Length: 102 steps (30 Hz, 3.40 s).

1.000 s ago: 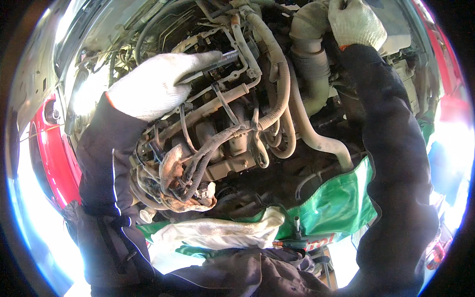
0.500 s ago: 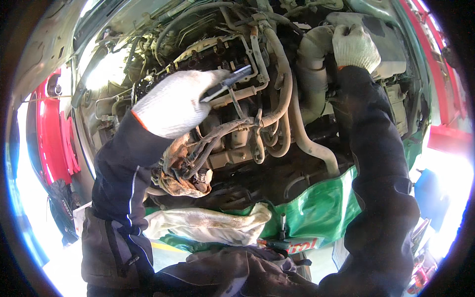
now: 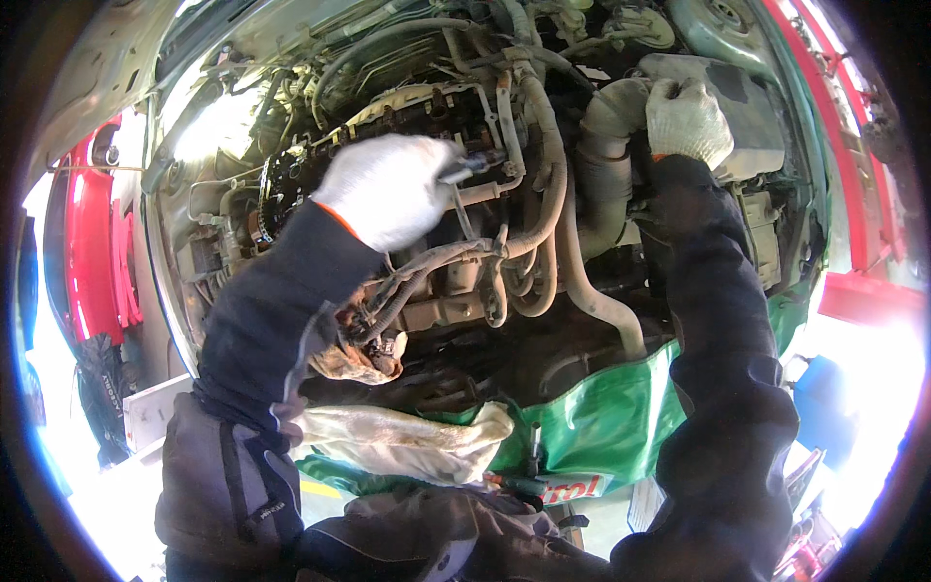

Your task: The person works on a car engine with the valve cover removed, using gloved hands to manipulate components and wipe surfaces with a cloth. The person repeatedly reaches into the engine bay, adjusts parts, and cleans oily areas throughout the clip.

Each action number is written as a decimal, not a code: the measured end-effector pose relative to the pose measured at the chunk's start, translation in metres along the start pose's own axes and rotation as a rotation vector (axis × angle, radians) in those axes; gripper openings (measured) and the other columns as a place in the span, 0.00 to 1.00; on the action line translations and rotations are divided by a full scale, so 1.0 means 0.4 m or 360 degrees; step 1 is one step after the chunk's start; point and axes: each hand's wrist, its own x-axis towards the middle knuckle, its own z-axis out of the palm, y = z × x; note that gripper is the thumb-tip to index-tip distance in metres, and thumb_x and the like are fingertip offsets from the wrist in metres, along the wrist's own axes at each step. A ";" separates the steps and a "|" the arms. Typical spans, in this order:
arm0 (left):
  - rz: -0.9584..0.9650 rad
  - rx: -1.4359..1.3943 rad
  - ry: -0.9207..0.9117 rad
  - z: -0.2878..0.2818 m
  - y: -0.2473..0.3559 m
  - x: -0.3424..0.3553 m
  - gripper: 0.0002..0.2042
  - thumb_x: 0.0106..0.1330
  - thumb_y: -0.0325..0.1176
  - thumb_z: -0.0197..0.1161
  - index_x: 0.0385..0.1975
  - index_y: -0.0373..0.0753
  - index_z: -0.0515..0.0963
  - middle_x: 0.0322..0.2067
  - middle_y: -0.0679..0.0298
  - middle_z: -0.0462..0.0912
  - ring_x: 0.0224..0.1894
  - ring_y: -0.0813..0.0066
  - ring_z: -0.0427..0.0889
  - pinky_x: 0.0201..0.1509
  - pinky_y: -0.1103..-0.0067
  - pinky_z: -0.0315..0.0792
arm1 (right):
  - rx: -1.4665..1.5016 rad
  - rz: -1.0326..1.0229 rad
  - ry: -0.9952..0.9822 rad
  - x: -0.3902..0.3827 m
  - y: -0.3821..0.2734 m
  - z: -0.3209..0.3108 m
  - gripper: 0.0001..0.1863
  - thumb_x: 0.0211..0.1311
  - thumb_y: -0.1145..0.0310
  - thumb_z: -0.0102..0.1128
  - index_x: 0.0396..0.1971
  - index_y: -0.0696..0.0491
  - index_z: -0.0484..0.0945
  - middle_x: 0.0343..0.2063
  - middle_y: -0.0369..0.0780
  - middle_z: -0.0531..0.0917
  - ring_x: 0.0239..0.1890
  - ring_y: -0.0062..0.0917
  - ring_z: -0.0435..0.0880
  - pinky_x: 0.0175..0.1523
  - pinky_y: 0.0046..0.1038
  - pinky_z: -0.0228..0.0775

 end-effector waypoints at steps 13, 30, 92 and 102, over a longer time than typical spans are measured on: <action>0.0307 0.0329 0.0013 -0.030 -0.260 0.392 0.17 0.68 0.25 0.59 0.54 0.43 0.88 0.45 0.54 0.90 0.48 0.54 0.89 0.56 0.63 0.81 | -0.0083 -0.0015 0.0007 0.004 0.003 0.012 0.25 0.69 0.46 0.54 0.41 0.52 0.90 0.39 0.51 0.91 0.43 0.50 0.92 0.52 0.47 0.83; 0.0321 0.0694 -0.0076 0.113 -0.304 0.507 0.16 0.66 0.30 0.62 0.52 0.41 0.87 0.46 0.50 0.90 0.49 0.46 0.90 0.54 0.59 0.84 | -0.0106 0.0024 -0.0039 0.002 0.004 0.013 0.27 0.71 0.42 0.52 0.44 0.50 0.88 0.42 0.53 0.90 0.49 0.54 0.89 0.56 0.51 0.79; 0.0731 0.0413 -0.0175 0.100 -0.176 0.570 0.35 0.49 0.70 0.79 0.41 0.43 0.89 0.36 0.57 0.89 0.43 0.55 0.89 0.54 0.59 0.81 | -0.0059 -0.0014 0.0081 -0.005 0.022 0.030 0.25 0.72 0.44 0.54 0.39 0.51 0.87 0.38 0.50 0.90 0.44 0.53 0.88 0.52 0.51 0.79; 0.0555 0.0542 -0.0197 0.088 -0.156 0.556 0.34 0.51 0.67 0.79 0.46 0.44 0.88 0.42 0.56 0.87 0.52 0.57 0.86 0.66 0.49 0.72 | -0.0069 -0.0023 0.0069 -0.004 0.024 0.030 0.25 0.72 0.44 0.54 0.39 0.51 0.88 0.37 0.51 0.90 0.44 0.54 0.89 0.51 0.51 0.80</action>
